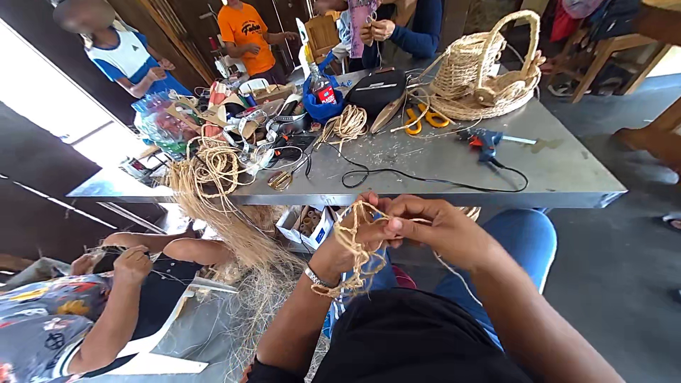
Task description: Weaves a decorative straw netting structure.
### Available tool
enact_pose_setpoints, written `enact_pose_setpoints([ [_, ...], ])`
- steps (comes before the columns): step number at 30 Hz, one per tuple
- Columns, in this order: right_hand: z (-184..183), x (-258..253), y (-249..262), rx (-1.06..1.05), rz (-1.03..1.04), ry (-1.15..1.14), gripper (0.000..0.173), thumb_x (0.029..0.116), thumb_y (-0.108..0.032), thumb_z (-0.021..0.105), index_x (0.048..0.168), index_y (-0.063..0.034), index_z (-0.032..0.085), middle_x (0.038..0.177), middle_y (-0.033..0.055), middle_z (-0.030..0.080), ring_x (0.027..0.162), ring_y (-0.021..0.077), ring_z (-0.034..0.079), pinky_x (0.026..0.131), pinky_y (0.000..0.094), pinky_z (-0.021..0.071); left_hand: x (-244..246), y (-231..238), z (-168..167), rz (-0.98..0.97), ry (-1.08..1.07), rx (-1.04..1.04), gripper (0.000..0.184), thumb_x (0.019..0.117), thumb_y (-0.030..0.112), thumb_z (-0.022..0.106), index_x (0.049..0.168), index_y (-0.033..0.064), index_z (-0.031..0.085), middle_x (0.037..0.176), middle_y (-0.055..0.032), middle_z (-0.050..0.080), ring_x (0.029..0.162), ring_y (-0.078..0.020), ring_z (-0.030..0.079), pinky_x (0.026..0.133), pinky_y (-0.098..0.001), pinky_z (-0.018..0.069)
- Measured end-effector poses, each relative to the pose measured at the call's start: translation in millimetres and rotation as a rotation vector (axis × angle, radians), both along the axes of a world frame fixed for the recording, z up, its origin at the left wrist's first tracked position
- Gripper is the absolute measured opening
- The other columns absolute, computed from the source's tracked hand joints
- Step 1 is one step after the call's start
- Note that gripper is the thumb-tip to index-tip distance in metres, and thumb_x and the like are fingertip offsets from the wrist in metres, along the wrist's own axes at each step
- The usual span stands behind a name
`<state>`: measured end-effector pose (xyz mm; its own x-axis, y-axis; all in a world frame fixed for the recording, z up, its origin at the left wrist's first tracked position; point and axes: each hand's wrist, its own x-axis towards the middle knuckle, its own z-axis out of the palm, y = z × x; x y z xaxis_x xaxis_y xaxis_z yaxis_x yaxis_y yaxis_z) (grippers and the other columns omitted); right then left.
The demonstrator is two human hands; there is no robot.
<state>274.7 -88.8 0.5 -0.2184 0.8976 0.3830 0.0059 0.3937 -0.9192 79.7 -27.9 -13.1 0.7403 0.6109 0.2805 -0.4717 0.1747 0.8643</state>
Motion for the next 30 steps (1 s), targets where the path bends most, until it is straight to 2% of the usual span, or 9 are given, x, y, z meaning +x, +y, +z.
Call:
enact_pose_setpoints([
  [4,-4.1,1.2,10.5,-0.104,-0.084,0.326,0.014,0.1020,-0.021,0.061,0.098,-0.0139,0.073,0.085,-0.0019,0.069,0.062,0.0007,0.056,0.055,0.0154,0.0474,-6.6,23.4,-32.6,-0.169,-0.185,-0.039,0.052,0.0896,0.038,0.076,0.136,0.0197,0.062,0.131,-0.0062,0.066,0.117,-0.0221,0.065,0.100,-0.0409,0.0544],
  [7,-8.4,6.5,18.6,-0.025,-0.285,0.371,0.013,0.1021,-0.018,0.062,0.102,-0.0107,0.073,0.080,-0.0028,0.066,0.060,0.0023,0.058,0.054,0.0173,0.0515,-7.8,25.8,-55.6,-0.100,-0.193,-0.163,0.076,0.0974,0.072,0.039,0.149,0.0184,0.053,0.146,-0.0120,0.056,0.131,-0.0287,0.056,0.109,-0.0459,0.0467],
  [10,-14.4,11.5,19.5,0.016,-0.432,0.264,0.015,0.1018,-0.020,0.065,0.105,-0.0080,0.072,0.081,-0.0019,0.067,0.059,0.0031,0.059,0.054,0.0178,0.0525,-12.8,21.5,-71.4,-0.043,-0.185,-0.180,0.107,0.0789,0.095,0.029,0.155,0.0225,0.046,0.155,-0.0102,0.048,0.139,-0.0307,0.050,0.112,-0.0496,0.0434],
  [14,-23.5,10.5,18.6,0.083,-0.538,0.073,0.017,0.1024,-0.022,0.064,0.105,-0.0059,0.071,0.078,-0.0015,0.067,0.057,0.0035,0.060,0.053,0.0190,0.0534,-12.9,14.3,-73.3,0.379,0.209,0.367,0.090,0.0889,0.072,0.059,0.152,0.0091,0.045,0.150,-0.0035,0.054,0.136,-0.0154,0.053,0.112,-0.0352,0.0450],
  [17,-30.7,7.3,19.8,0.105,-0.545,0.029,0.018,0.1029,-0.021,0.064,0.105,-0.0042,0.070,0.079,0.0008,0.068,0.059,0.0057,0.062,0.053,0.0211,0.0548,-3.6,12.9,-67.0,0.685,0.354,0.662,0.076,0.0817,0.041,0.085,0.142,0.0048,0.056,0.137,-0.0057,0.064,0.130,-0.0169,0.057,0.111,-0.0407,0.0480],
  [21,-32.6,10.7,16.3,0.102,-0.558,0.066,0.019,0.1048,-0.022,0.060,0.111,-0.0053,0.067,0.085,0.0007,0.069,0.061,0.0057,0.063,0.054,0.0209,0.0558,4.0,10.1,-72.0,0.737,0.313,0.495,0.035,0.0953,0.017,0.072,0.127,0.0052,0.063,0.092,-0.0031,0.075,0.082,-0.0138,0.073,0.077,-0.0335,0.0635],
  [23,-35.4,19.7,15.4,0.047,-0.500,0.075,0.016,0.1044,-0.021,0.059,0.107,-0.0071,0.067,0.086,-0.0002,0.068,0.065,0.0059,0.063,0.059,0.0225,0.0561,1.2,11.1,-77.3,0.673,0.273,0.231,0.014,0.1032,0.017,0.060,0.107,0.0068,0.068,0.078,-0.0004,0.070,0.068,-0.0120,0.069,0.070,-0.0322,0.0624],
  [25,-41.3,36.3,16.0,-0.025,-0.334,-0.032,0.015,0.0995,-0.018,0.060,0.103,-0.0059,0.068,0.087,0.0011,0.068,0.073,0.0079,0.062,0.067,0.0276,0.0546,-7.0,13.6,-76.3,0.618,0.251,0.059,0.019,0.1058,0.021,0.054,0.099,0.0105,0.068,0.069,0.0040,0.063,0.059,-0.0082,0.064,0.064,-0.0288,0.0612],
  [30,-60.4,68.6,32.6,-0.309,0.105,-0.051,0.088,0.0932,-0.078,0.044,0.144,-0.0074,0.054,0.136,0.0057,0.065,0.117,0.0171,0.066,0.097,0.0376,0.0571,-32.6,21.4,-69.7,0.411,0.297,0.160,0.019,0.1040,0.021,0.058,0.096,0.0129,0.073,0.070,0.0030,0.066,0.057,-0.0056,0.062,0.059,-0.0234,0.0592],
])
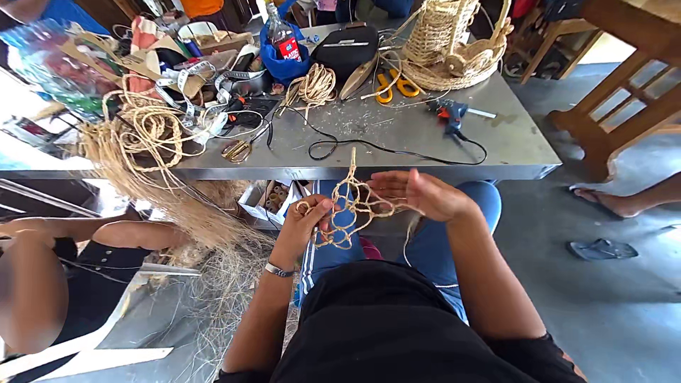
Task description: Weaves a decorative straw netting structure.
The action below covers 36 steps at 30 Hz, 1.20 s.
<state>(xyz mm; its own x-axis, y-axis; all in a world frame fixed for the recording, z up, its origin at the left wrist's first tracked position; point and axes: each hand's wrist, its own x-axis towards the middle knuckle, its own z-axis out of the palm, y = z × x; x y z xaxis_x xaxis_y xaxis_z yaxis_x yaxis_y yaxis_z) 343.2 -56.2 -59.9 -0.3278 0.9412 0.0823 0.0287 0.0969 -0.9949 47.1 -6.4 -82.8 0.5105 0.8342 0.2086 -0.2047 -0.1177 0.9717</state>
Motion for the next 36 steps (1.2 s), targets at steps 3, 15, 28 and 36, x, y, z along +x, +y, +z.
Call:
enact_pose_setpoints([
  [3,-8.8,-14.7,19.0,-0.104,0.014,0.079,0.083,0.0999,-0.074,0.028,0.141,-0.0068,0.054,0.126,0.0063,0.067,0.108,0.0162,0.068,0.092,0.0368,0.0578,-0.3,-0.1,5.4,-0.070,-0.006,0.034,0.017,0.1029,0.019,0.060,0.094,0.0142,0.074,0.073,0.0030,0.069,0.057,-0.0033,0.062,0.058,-0.0204,0.0578],
  [15,-11.9,-61.8,39.2,0.249,-0.614,-0.147,0.019,0.0964,-0.019,0.072,0.105,-0.0017,0.069,0.075,0.0040,0.065,0.054,0.0079,0.059,0.052,0.0256,0.0538,3.5,1.0,-29.6,0.257,0.189,-0.128,0.022,0.1051,0.025,0.059,0.096,0.0074,0.069,0.062,0.0013,0.058,0.046,-0.0038,0.050,0.043,-0.0169,0.0438],
  [28,16.0,-27.9,37.1,0.144,-0.486,0.163,0.019,0.1062,-0.021,0.057,0.107,-0.0033,0.065,0.080,0.0013,0.065,0.062,0.0105,0.065,0.059,0.0287,0.0610,6.3,-22.7,-30.6,0.307,0.144,0.251,0.017,0.1022,0.017,0.062,0.103,0.0024,0.070,0.075,0.0001,0.070,0.059,-0.0101,0.066,0.057,-0.0279,0.0598],
  [36,39.0,-28.3,33.4,0.248,-0.351,0.185,0.016,0.1045,-0.017,0.060,0.104,-0.0025,0.067,0.086,0.0017,0.069,0.063,0.0083,0.066,0.058,0.0249,0.0598,0.6,-28.9,-30.4,0.197,0.080,0.257,0.054,0.0993,0.040,0.065,0.131,-0.0041,0.058,0.114,-0.0082,0.073,0.101,-0.0189,0.072,0.091,-0.0380,0.0599],
])
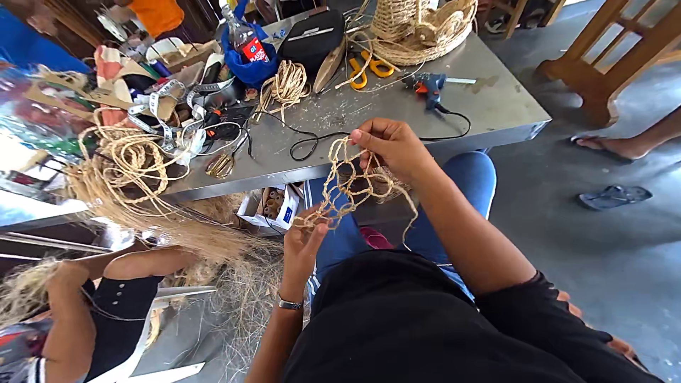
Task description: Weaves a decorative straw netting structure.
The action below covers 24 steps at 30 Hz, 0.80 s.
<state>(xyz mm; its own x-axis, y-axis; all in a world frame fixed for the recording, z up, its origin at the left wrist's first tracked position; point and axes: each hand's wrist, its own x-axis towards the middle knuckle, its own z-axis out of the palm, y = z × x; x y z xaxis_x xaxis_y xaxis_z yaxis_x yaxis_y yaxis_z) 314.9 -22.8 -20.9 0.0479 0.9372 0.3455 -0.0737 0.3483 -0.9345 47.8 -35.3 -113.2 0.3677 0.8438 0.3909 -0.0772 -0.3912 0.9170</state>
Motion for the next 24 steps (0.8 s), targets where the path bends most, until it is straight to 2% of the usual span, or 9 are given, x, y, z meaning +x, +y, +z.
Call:
enact_pose_setpoints([
  [2,4.2,0.0,-3.2,0.045,0.099,-0.064,0.016,0.1040,-0.016,0.060,0.103,-0.0022,0.069,0.088,0.0015,0.071,0.065,0.0074,0.067,0.059,0.0246,0.0601,-5.4,6.3,12.5,0.038,0.095,0.056,0.087,0.0905,0.064,0.065,0.147,0.0009,0.045,0.138,-0.0069,0.061,0.124,-0.0174,0.061,0.104,-0.0378,0.0519],
  [4,7.1,-2.9,-3.8,0.091,0.180,-0.127,0.016,0.1031,-0.015,0.062,0.101,-0.0012,0.070,0.084,0.0008,0.071,0.064,0.0064,0.067,0.059,0.0232,0.0594,-7.3,11.7,29.2,0.133,0.220,0.238,0.094,0.0875,0.071,0.063,0.151,0.0041,0.045,0.150,-0.0085,0.053,0.139,-0.0192,0.049,0.115,-0.0412,0.0426],
  [8,12.5,-13.8,-0.8,0.154,0.253,-0.219,0.015,0.1008,-0.015,0.066,0.099,-0.0013,0.071,0.076,-0.0010,0.068,0.062,0.0050,0.065,0.058,0.0221,0.0586,2.2,7.6,61.5,0.273,0.409,0.545,0.076,0.0827,0.066,0.072,0.136,0.0129,0.063,0.133,-0.0008,0.067,0.132,-0.0167,0.056,0.123,-0.0616,0.0203],
  [10,15.1,-18.2,-0.2,0.153,0.270,-0.221,0.015,0.1011,-0.014,0.066,0.100,-0.0003,0.071,0.076,0.0004,0.067,0.061,0.0062,0.065,0.057,0.0230,0.0589,12.1,1.9,68.0,0.203,0.360,0.482,0.054,0.0904,0.045,0.075,0.130,0.0099,0.067,0.120,0.0007,0.071,0.113,-0.0110,0.066,0.110,-0.0459,0.0464],
  [12,17.0,-19.1,-0.6,0.124,0.289,-0.210,0.018,0.1040,-0.017,0.062,0.104,-0.0004,0.069,0.080,0.0021,0.069,0.064,0.0080,0.067,0.058,0.0245,0.0598,23.3,2.1,66.0,0.154,0.213,0.381,0.028,0.0963,0.023,0.072,0.117,0.0050,0.069,0.099,-0.0010,0.072,0.084,-0.0088,0.070,0.076,-0.0298,0.0618],
  [16,16.9,-7.3,-7.1,-0.078,0.280,-0.283,0.046,0.1112,-0.039,0.041,0.119,-0.0026,0.068,0.096,0.0044,0.070,0.083,0.0123,0.071,0.073,0.0315,0.0623,30.1,5.7,59.2,0.224,0.085,0.306,0.013,0.0987,0.014,0.069,0.110,0.0065,0.069,0.089,0.0017,0.069,0.071,-0.0068,0.067,0.064,-0.0249,0.0600],
  [18,13.6,-2.3,-12.0,-0.147,0.280,-0.325,0.051,0.1109,-0.044,0.039,0.113,-0.0024,0.069,0.091,0.0035,0.071,0.079,0.0115,0.071,0.070,0.0303,0.0617,30.0,8.3,56.1,0.269,0.074,0.307,0.013,0.0990,0.014,0.068,0.109,0.0071,0.068,0.087,0.0021,0.069,0.067,-0.0066,0.067,0.060,-0.0243,0.0601],
  [21,11.7,-3.3,-17.4,-0.130,0.278,-0.326,0.026,0.1023,-0.027,0.064,0.105,-0.0016,0.072,0.084,0.0028,0.072,0.071,0.0090,0.069,0.065,0.0257,0.0604,29.3,9.4,53.4,0.277,0.104,0.332,0.013,0.0986,0.014,0.069,0.109,0.0069,0.069,0.085,0.0014,0.069,0.064,-0.0064,0.064,0.055,-0.0231,0.0567],
  [24,13.5,-9.4,-15.9,0.051,0.119,-0.345,0.013,0.0935,-0.012,0.074,0.101,-0.0014,0.074,0.081,0.0022,0.072,0.067,0.0060,0.066,0.064,0.0223,0.0582,29.9,6.5,53.3,0.242,0.106,0.305,0.014,0.0994,0.016,0.068,0.111,0.0067,0.067,0.086,-0.0008,0.069,0.060,-0.0098,0.066,0.051,-0.0263,0.0592],
])
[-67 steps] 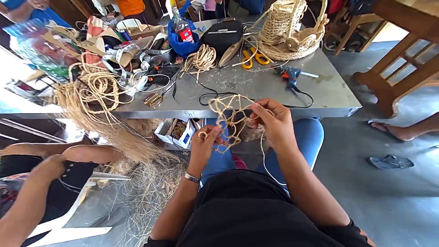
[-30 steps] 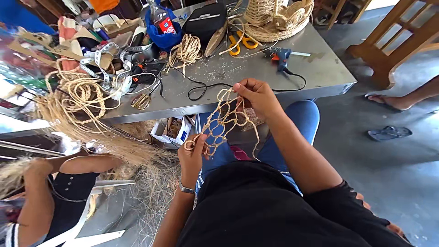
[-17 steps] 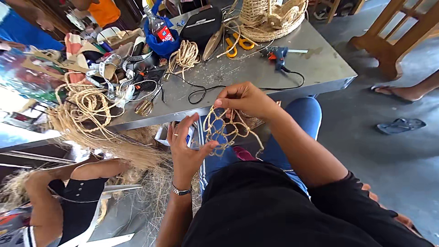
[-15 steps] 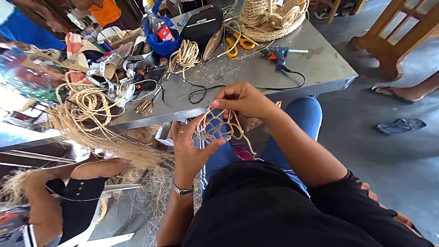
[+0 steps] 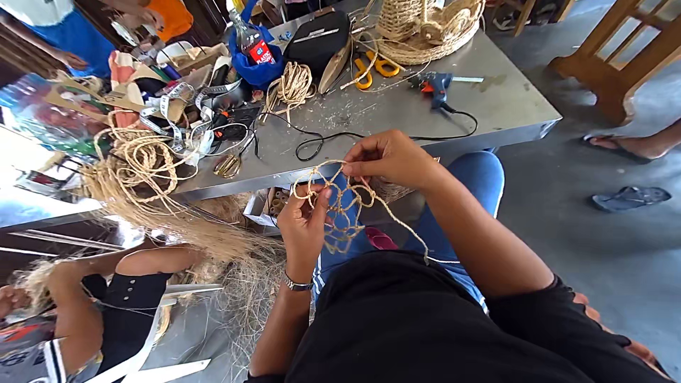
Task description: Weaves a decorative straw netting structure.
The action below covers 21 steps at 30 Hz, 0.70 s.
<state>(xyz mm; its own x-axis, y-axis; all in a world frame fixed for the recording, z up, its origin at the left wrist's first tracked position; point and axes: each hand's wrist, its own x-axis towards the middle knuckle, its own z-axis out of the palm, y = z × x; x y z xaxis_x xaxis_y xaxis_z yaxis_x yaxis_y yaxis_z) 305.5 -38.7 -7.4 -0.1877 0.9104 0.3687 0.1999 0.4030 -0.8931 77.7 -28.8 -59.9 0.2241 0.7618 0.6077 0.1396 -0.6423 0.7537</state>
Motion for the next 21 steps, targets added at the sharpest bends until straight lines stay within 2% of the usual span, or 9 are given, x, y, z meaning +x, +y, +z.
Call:
enact_pose_setpoints([
  [2,0.6,-4.7,1.3,0.201,-0.129,-0.095,0.012,0.0928,-0.015,0.076,0.098,-0.0046,0.075,0.083,0.0008,0.072,0.069,0.0036,0.066,0.065,0.0204,0.0579,-0.4,-1.4,1.0,-0.026,-0.025,-0.042,0.015,0.1008,0.016,0.066,0.112,0.0060,0.066,0.087,-0.0021,0.068,0.057,-0.0114,0.064,0.049,-0.0273,0.0590],
  [4,0.1,-10.5,0.8,0.380,-0.206,-0.194,0.014,0.0952,-0.016,0.073,0.099,-0.0037,0.075,0.087,0.0042,0.070,0.074,0.0055,0.065,0.069,0.0207,0.0568,-1.6,-3.2,3.9,-0.052,-0.056,-0.099,0.014,0.1020,0.016,0.064,0.112,0.0064,0.064,0.085,-0.0022,0.068,0.055,-0.0121,0.064,0.049,-0.0280,0.0594],
  [6,0.7,-14.0,1.0,0.454,-0.215,-0.221,0.014,0.0966,-0.016,0.071,0.100,-0.0024,0.075,0.087,0.0064,0.067,0.074,0.0070,0.063,0.068,0.0202,0.0548,-2.5,-3.8,6.8,-0.078,-0.079,-0.151,0.013,0.1028,0.017,0.063,0.112,0.0069,0.064,0.084,-0.0023,0.066,0.055,-0.0127,0.063,0.050,-0.0287,0.0600],
  [8,2.0,-14.1,2.4,0.403,-0.164,-0.186,0.016,0.0972,-0.016,0.070,0.103,-0.0023,0.074,0.087,0.0053,0.068,0.073,0.0060,0.063,0.067,0.0198,0.0555,-2.5,-3.1,7.9,-0.096,-0.092,-0.169,0.014,0.1023,0.017,0.064,0.112,0.0074,0.065,0.081,-0.0030,0.066,0.054,-0.0140,0.064,0.050,-0.0300,0.0602],
  [11,8.9,-7.1,3.0,0.132,-0.035,-0.134,0.027,0.1031,-0.024,0.063,0.118,-0.0035,0.071,0.091,0.0039,0.073,0.077,0.0079,0.070,0.072,0.0253,0.0608,-2.5,0.1,8.3,-0.042,-0.073,-0.142,0.014,0.1015,0.018,0.065,0.111,0.0075,0.065,0.079,-0.0021,0.065,0.055,-0.0136,0.065,0.051,-0.0302,0.0608],
  [14,12.5,6.8,0.7,-0.017,-0.025,-0.149,0.041,0.1080,-0.040,0.050,0.117,-0.0051,0.070,0.094,0.0024,0.074,0.082,0.0099,0.072,0.075,0.0292,0.0628,-4.9,6.0,6.1,0.046,-0.064,-0.078,0.014,0.1020,0.018,0.064,0.112,0.0076,0.064,0.079,-0.0012,0.067,0.056,-0.0126,0.065,0.050,-0.0294,0.0602],
  [17,13.4,16.4,-7.6,-0.023,0.012,-0.200,0.054,0.1083,-0.051,0.041,0.117,-0.0068,0.070,0.092,0.0014,0.074,0.083,0.0110,0.073,0.076,0.0314,0.0634,-7.2,8.3,4.7,0.094,-0.045,-0.038,0.014,0.1034,0.017,0.062,0.114,0.0070,0.063,0.082,-0.0019,0.067,0.057,-0.0120,0.065,0.050,-0.0285,0.0597],
  [19,14.0,12.7,-14.3,0.014,-0.018,-0.251,0.049,0.1049,-0.051,0.050,0.114,-0.0084,0.071,0.088,-0.0006,0.072,0.078,0.0077,0.069,0.074,0.0295,0.0599,-6.3,8.7,4.1,0.104,-0.049,-0.011,0.015,0.1038,0.016,0.061,0.116,0.0068,0.062,0.084,-0.0021,0.067,0.058,-0.0117,0.066,0.050,-0.0278,0.0593],
  [21,15.5,5.2,-18.0,0.029,-0.105,-0.291,0.035,0.0984,-0.043,0.066,0.109,-0.0099,0.074,0.088,-0.0011,0.073,0.077,0.0056,0.069,0.073,0.0270,0.0598,-4.0,7.0,5.0,0.104,-0.051,-0.006,0.019,0.1036,0.016,0.061,0.121,0.0082,0.060,0.084,-0.0015,0.067,0.059,-0.0119,0.066,0.050,-0.0286,0.0599],
])
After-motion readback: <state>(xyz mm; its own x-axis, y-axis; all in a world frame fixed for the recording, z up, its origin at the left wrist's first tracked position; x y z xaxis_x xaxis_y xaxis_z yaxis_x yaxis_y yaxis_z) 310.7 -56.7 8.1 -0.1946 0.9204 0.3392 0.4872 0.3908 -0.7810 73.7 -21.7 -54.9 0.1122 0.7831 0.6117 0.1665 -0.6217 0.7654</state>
